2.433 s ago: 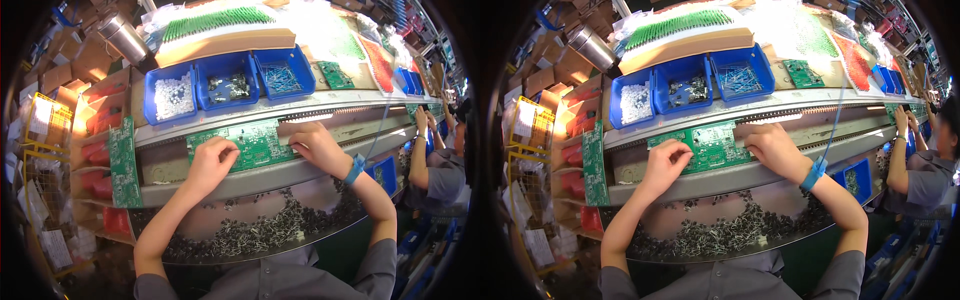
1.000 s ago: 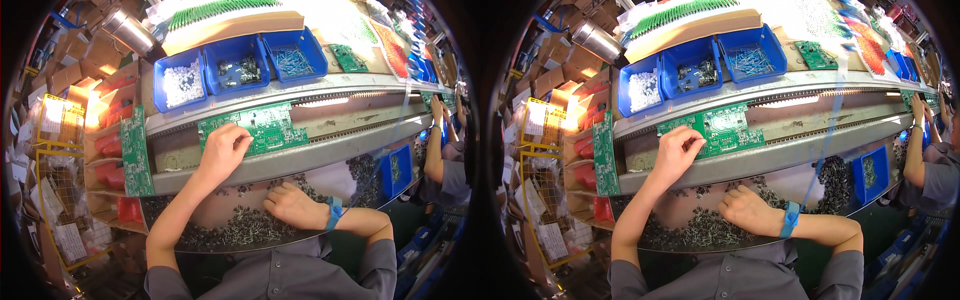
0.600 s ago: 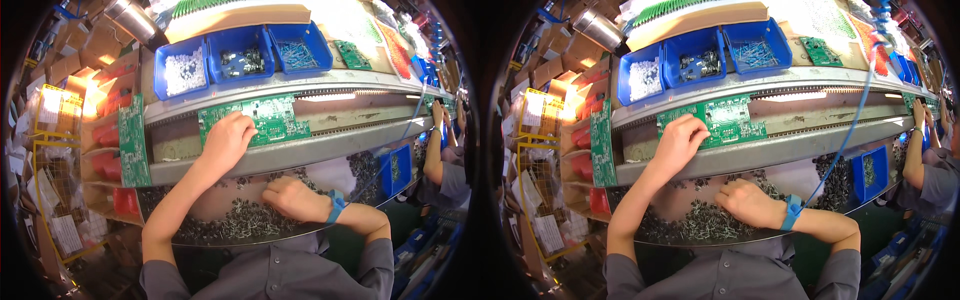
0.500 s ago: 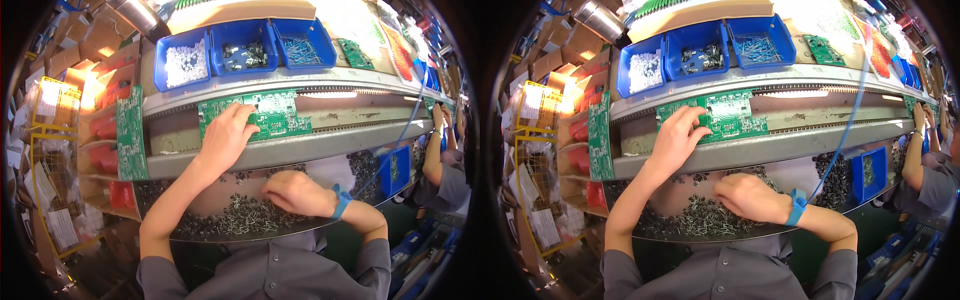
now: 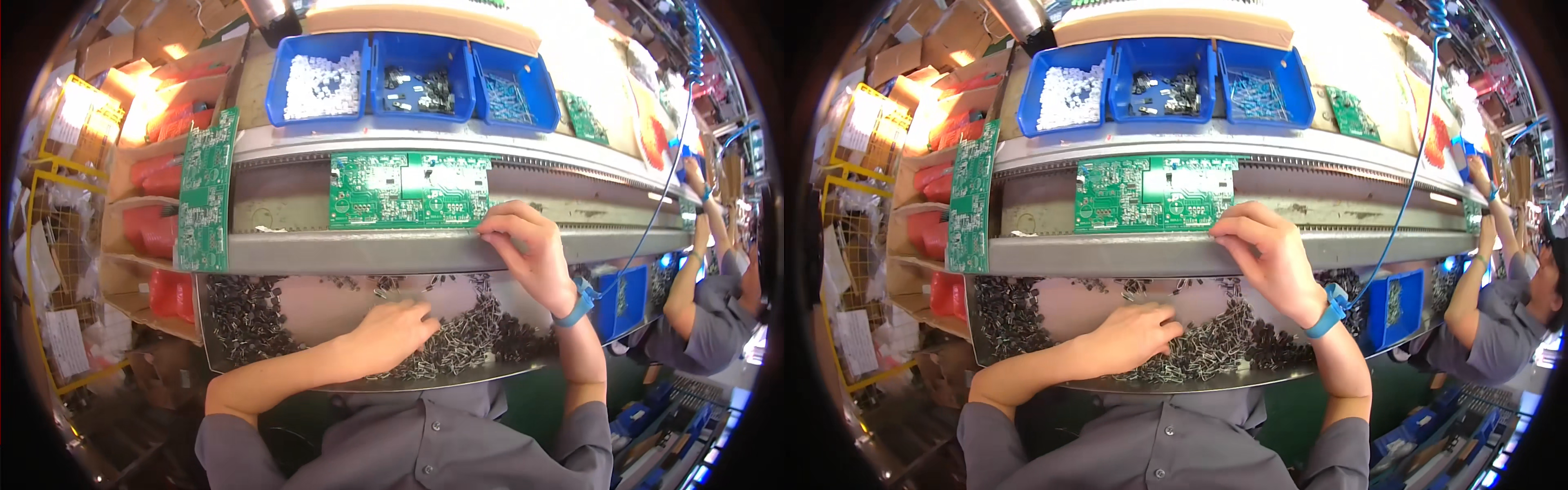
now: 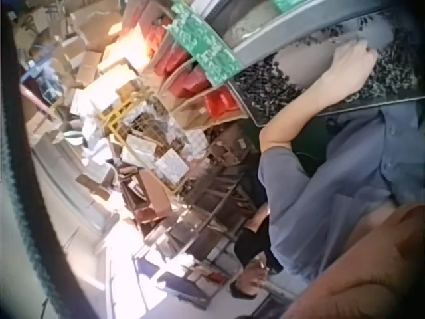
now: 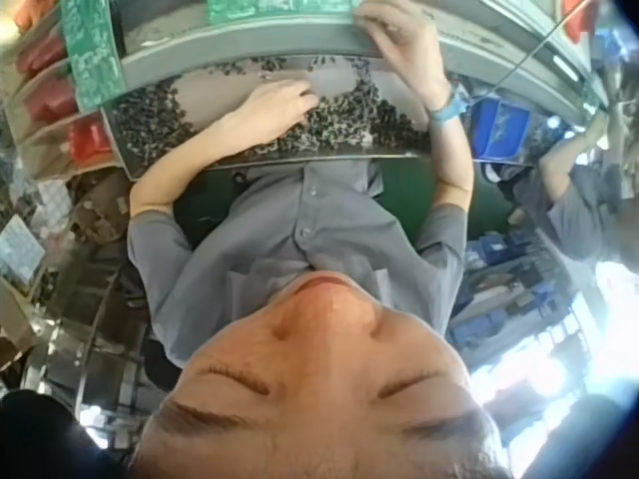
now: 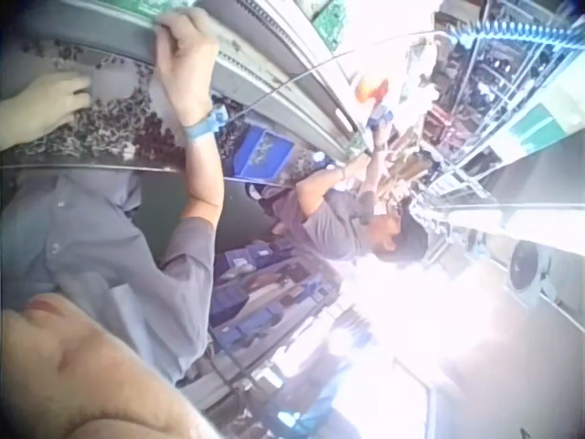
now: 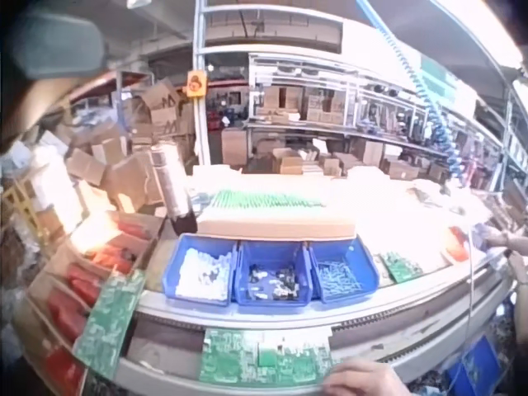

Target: The person sets aside a thermos and assembles electronic circuit boards along a workstation by picking various components from bins and trays and inserting them onto the boards by hand.

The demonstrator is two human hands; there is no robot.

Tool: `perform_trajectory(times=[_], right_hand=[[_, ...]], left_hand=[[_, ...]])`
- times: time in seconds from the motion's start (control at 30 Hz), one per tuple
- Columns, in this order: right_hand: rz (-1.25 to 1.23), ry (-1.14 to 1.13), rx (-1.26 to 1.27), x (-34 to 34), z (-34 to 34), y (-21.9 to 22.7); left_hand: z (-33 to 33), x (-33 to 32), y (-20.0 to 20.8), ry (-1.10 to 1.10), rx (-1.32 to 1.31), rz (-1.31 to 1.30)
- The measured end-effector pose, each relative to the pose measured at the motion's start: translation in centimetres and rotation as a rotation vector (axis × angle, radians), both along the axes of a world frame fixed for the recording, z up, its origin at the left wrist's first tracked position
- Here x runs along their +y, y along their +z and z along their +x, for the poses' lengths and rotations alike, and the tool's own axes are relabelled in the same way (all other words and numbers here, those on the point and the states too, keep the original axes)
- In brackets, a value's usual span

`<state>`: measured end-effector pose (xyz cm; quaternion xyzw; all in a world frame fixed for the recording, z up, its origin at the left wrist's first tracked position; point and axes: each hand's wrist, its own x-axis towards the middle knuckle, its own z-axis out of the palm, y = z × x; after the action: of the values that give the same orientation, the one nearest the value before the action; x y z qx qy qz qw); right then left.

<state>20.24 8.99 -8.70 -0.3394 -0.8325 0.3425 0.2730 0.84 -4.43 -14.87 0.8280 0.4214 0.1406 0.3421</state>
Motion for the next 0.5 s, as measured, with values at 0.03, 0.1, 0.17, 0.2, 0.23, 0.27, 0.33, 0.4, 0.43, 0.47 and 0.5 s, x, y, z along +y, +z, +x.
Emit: perform_trajectory(times=[0.03, 0.1, 0.17, 0.2, 0.23, 0.27, 0.33, 0.4, 0.43, 0.47, 0.5], right_hand=[[0.009, 0.014, -0.002, 0.4, -0.3, -0.3], [0.198, 0.039, -0.068, 1.7, -1.0, -1.1], [0.229, 0.051, -0.091, 2.6, -1.9, -1.0], [0.252, 0.058, -0.093, 3.1, -2.2, -1.3], [0.274, 0.067, -0.093, 3.6, -2.6, -1.6], [0.292, 0.074, -0.101, 4.1, -2.9, -1.8], [0.306, 0.096, -0.118, 4.8, -3.3, -2.1], [0.308, 0.120, -0.151, 5.3, -3.5, -2.3], [0.313, 0.127, -0.153, 5.4, -3.7, -2.3], [0.311, 0.132, -0.164, 5.5, -3.8, -2.2], [0.308, 0.136, -0.175, 5.6, -3.9, -2.2]], left_hand=[[-0.1, -0.1, -0.2, -0.008, 0.013, -0.028], [-0.2, -0.2, -0.4, 0.031, -0.006, -0.055], [-0.1, -0.1, -0.4, 0.055, -0.033, -0.083], [-0.2, -0.1, -0.4, 0.088, -0.049, -0.082], [-0.3, -0.1, -0.4, 0.123, -0.064, -0.081], [-0.3, -0.1, -0.5, 0.130, -0.069, -0.072], [-0.2, -0.2, -0.7, 0.149, -0.086, -0.051], [-0.2, -0.1, -0.5, 0.164, -0.092, -0.052], [-0.3, 0.0, -0.4, 0.173, -0.093, -0.062], [-0.4, 0.1, -0.4, 0.179, -0.097, -0.058], [-0.5, 0.1, -0.5, 0.184, -0.122, -0.041]])
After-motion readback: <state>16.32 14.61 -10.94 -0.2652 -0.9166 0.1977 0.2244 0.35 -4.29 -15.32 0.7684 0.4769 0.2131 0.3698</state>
